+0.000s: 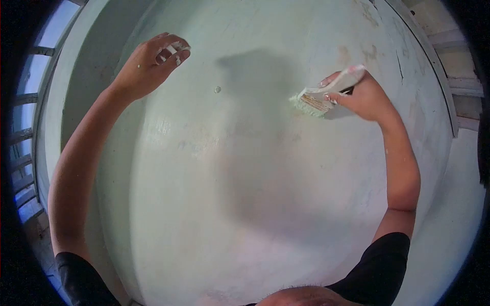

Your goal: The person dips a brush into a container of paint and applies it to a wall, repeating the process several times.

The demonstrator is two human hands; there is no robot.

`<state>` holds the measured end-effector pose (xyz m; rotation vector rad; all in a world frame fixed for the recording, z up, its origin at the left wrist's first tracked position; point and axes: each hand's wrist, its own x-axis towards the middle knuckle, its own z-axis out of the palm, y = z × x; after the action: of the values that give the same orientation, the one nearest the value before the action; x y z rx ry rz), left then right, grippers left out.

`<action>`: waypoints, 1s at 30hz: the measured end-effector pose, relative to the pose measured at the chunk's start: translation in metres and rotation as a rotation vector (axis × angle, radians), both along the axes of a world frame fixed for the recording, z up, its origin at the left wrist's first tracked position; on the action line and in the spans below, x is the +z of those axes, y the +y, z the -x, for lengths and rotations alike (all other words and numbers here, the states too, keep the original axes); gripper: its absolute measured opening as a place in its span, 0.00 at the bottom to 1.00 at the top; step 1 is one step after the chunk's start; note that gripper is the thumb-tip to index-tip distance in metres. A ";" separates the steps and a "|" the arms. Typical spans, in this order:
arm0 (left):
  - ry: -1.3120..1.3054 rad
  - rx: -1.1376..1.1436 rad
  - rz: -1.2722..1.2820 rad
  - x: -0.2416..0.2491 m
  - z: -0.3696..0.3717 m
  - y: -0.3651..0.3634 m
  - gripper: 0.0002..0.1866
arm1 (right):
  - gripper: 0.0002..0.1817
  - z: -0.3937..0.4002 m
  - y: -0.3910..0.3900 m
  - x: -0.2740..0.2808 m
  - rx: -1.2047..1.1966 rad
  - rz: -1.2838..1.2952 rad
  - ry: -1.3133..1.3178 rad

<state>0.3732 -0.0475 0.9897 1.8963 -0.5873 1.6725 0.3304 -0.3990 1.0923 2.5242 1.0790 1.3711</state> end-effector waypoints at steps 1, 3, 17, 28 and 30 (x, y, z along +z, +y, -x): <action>-0.014 0.003 -0.026 0.001 0.004 -0.003 0.12 | 0.12 -0.004 0.001 0.009 -0.006 -0.002 0.004; -0.031 0.002 -0.049 0.002 0.008 -0.004 0.12 | 0.13 -0.019 0.000 0.038 0.133 -0.079 0.169; -0.113 -0.041 -0.034 -0.008 0.000 -0.002 0.12 | 0.13 -0.066 -0.028 0.126 0.154 0.048 -0.486; 0.083 -0.101 0.006 -0.012 0.000 -0.002 0.09 | 0.12 -0.011 -0.019 -0.060 0.171 0.117 0.314; 0.071 -0.103 0.004 -0.014 0.000 -0.003 0.09 | 0.14 -0.021 -0.020 -0.032 0.036 -0.011 0.297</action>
<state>0.3727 -0.0504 0.9762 1.8817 -0.6415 1.5347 0.3518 -0.4191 1.0604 2.7927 1.1681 1.0320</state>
